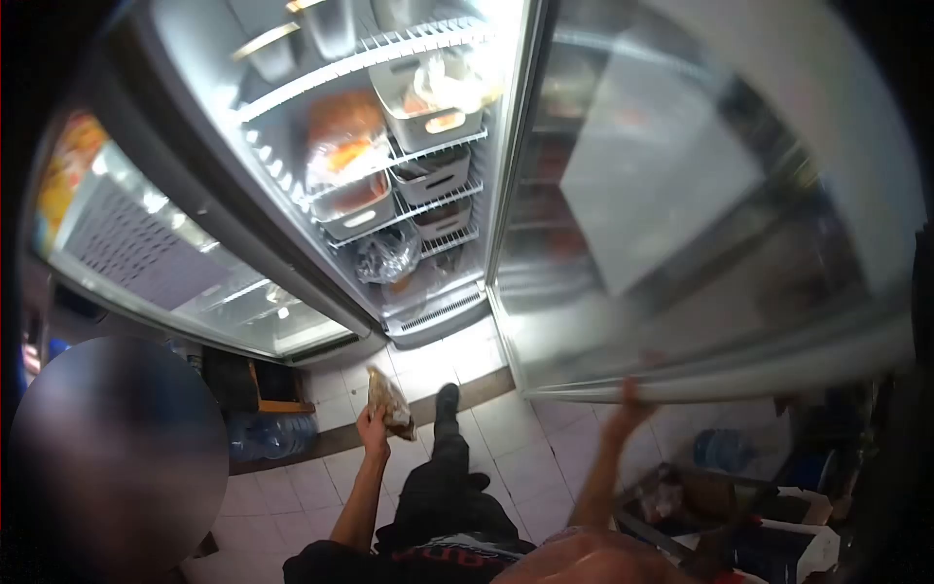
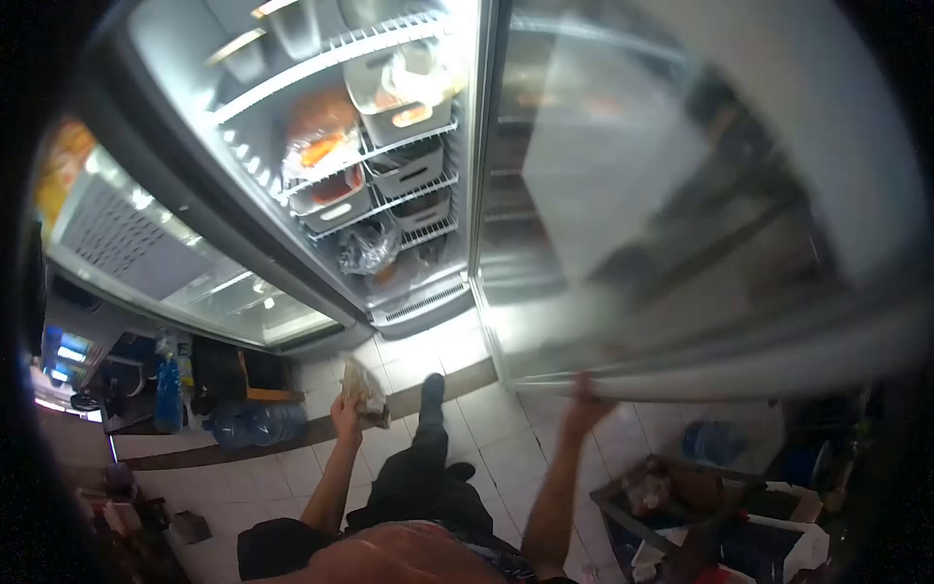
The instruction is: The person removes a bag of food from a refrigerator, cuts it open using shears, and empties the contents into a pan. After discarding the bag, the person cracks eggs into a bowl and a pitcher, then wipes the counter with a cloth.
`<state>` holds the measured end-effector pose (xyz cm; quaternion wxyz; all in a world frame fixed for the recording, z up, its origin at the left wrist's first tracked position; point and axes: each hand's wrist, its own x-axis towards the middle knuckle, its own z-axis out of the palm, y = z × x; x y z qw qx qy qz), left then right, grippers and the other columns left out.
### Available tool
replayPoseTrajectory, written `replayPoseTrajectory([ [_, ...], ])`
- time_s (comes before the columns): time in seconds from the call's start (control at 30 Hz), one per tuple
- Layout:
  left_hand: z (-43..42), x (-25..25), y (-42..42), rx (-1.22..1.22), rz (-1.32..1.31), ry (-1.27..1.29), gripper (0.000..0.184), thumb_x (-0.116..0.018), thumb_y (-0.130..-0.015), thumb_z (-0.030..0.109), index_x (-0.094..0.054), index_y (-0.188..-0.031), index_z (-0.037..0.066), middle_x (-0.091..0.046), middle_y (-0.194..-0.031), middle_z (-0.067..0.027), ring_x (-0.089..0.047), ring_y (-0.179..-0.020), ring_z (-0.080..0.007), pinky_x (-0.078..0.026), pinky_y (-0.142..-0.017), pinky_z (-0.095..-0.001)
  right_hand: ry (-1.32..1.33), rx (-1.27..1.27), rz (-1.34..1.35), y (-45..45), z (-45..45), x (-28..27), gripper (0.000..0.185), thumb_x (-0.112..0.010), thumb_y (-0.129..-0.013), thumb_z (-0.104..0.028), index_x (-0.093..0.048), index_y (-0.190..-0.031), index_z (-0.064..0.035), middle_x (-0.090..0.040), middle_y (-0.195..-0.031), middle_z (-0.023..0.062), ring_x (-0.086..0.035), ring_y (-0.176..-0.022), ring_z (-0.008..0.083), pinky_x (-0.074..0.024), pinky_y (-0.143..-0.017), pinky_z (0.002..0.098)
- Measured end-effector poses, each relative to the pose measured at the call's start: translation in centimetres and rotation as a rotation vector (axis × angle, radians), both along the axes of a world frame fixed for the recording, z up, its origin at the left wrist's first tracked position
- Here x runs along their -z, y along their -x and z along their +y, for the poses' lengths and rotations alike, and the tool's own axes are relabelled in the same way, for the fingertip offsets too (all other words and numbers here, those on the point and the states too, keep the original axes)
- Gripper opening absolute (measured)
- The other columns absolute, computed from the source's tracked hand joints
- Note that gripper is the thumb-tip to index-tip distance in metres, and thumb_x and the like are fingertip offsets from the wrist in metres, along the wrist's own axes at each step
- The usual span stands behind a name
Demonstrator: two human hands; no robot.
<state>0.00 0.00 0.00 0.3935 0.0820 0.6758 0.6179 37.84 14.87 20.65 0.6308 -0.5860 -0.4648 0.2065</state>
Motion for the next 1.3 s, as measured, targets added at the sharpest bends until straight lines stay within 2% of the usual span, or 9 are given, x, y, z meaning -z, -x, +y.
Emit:
replayPoseTrajectory([
  [0.1, -7.6, 0.1, -1.7, -0.142, 0.023, -0.015, 0.009, -0.057, -0.087, 0.004, -0.064, -0.091, -0.001, -0.062, -0.081, -0.0016, -0.056, -0.072, -0.0107, -0.045, -0.064, -0.0276, 0.098, -0.320, -0.262, 5.7, -6.3, 5.0, 0.083, -0.073, -0.080, -0.023, -0.025, -0.141, 0.0048, -0.037, -0.137, 0.0249, -0.036, -0.129, 0.0351, -0.0295, -0.108, 0.0467],
  [0.27, -14.8, -1.7, -7.3, -0.333, -0.036, -0.107, 0.006, -0.056, -0.086, 0.003, -0.062, -0.085, 0.000, -0.061, -0.078, -0.0036, -0.056, -0.068, -0.0123, -0.045, -0.059, -0.0278, 0.069, -0.847, -0.451, 8.2, -11.7, -0.8, 0.091, -0.077, -0.076, -0.037, -0.030, -0.146, -0.0030, -0.020, -0.147, 0.0335, -0.025, -0.135, 0.0476, -0.0281, -0.109, 0.0511],
  [0.43, -12.4, -1.8, -15.6, -0.196, 0.026, -0.100, 0.008, -0.058, -0.083, 0.006, -0.062, -0.085, -0.001, -0.060, -0.076, -0.0037, -0.054, -0.068, -0.0122, -0.044, -0.060, -0.0283, 0.164, -1.172, -0.592, -6.0, -5.9, 8.1, 0.066, -0.072, -0.082, -0.038, -0.051, -0.132, -0.0019, -0.054, -0.128, 0.0251, -0.052, -0.120, 0.0351, -0.0426, -0.100, 0.0417],
  [0.57, -3.0, -2.3, -26.2, 0.082, 0.048, -0.126, 0.014, -0.060, -0.085, 0.012, -0.064, -0.086, -0.001, -0.061, -0.077, -0.0033, -0.054, -0.068, -0.0119, -0.045, -0.061, -0.0296, 0.648, -0.833, -0.406, -25.6, -3.2, 10.4, 0.057, -0.072, -0.083, -0.035, -0.056, -0.127, -0.0022, -0.066, -0.110, 0.0199, -0.068, -0.093, 0.0291, -0.0541, -0.080, 0.0376],
  [0.7, 11.8, -4.6, -40.1, 0.593, 0.078, -0.108, 0.022, -0.061, -0.089, 0.021, -0.065, -0.092, 0.000, -0.062, -0.082, -0.0034, -0.057, -0.076, -0.0126, -0.047, -0.068, -0.0293, 0.872, -0.554, -0.461, -47.2, -5.6, 15.6, 0.056, -0.067, -0.087, -0.035, -0.052, -0.131, -0.0040, -0.069, -0.106, 0.0118, -0.067, -0.093, 0.0239, -0.0523, -0.083, 0.0348],
  [0.83, 25.4, -14.1, -60.9, 1.090, -0.131, -0.179, 0.020, -0.059, -0.090, 0.010, -0.061, -0.107, 0.000, -0.065, -0.101, -0.0069, -0.061, -0.089, -0.0154, -0.049, -0.076, -0.0288, 0.934, -0.196, -0.062, -60.4, -11.3, 9.0, 0.053, -0.064, -0.090, -0.035, -0.053, -0.131, -0.0037, -0.070, -0.104, 0.0085, -0.066, -0.090, 0.0212, -0.0523, -0.080, 0.0324],
  [0.9, 30.2, -15.8, -71.4, 1.187, -0.219, -0.226, 0.022, -0.059, -0.089, 0.006, -0.060, -0.110, -0.001, -0.065, -0.103, -0.0082, -0.063, -0.090, -0.0176, -0.051, -0.077, -0.0300, 0.820, -0.126, 0.267, -65.0, -13.6, 6.8, 0.058, -0.062, -0.089, -0.042, -0.053, -0.131, -0.0027, -0.069, -0.104, 0.0139, -0.067, -0.091, 0.0222, -0.0524, -0.081, 0.0346],
  [1.07, 36.9, -21.0, -98.6, 1.576, -0.445, -0.219, 0.033, -0.057, -0.087, -0.001, -0.055, -0.120, -0.002, -0.065, -0.108, -0.0116, -0.065, -0.097, -0.0218, -0.055, -0.080, -0.0357, 0.493, 0.122, 0.864, -73.9, -11.1, 7.2, 0.046, -0.056, -0.097, -0.036, -0.052, -0.132, -0.0063, -0.066, -0.108, 0.0087, -0.064, -0.091, 0.0142, -0.0534, -0.075, 0.0271],
  [1.3, 41.1, -21.8, -128.6, 1.918, -0.649, -0.029, 0.038, -0.058, -0.086, 0.007, -0.053, -0.123, 0.000, -0.064, -0.107, -0.0102, -0.064, -0.093, -0.0235, -0.054, -0.080, -0.0358, -0.343, 0.386, 1.135, -95.8, 1.1, 6.1, 0.054, -0.047, -0.099, -0.041, -0.044, -0.135, -0.0023, -0.063, -0.111, 0.0094, -0.063, -0.094, 0.0182, -0.0535, -0.079, 0.0339],
])
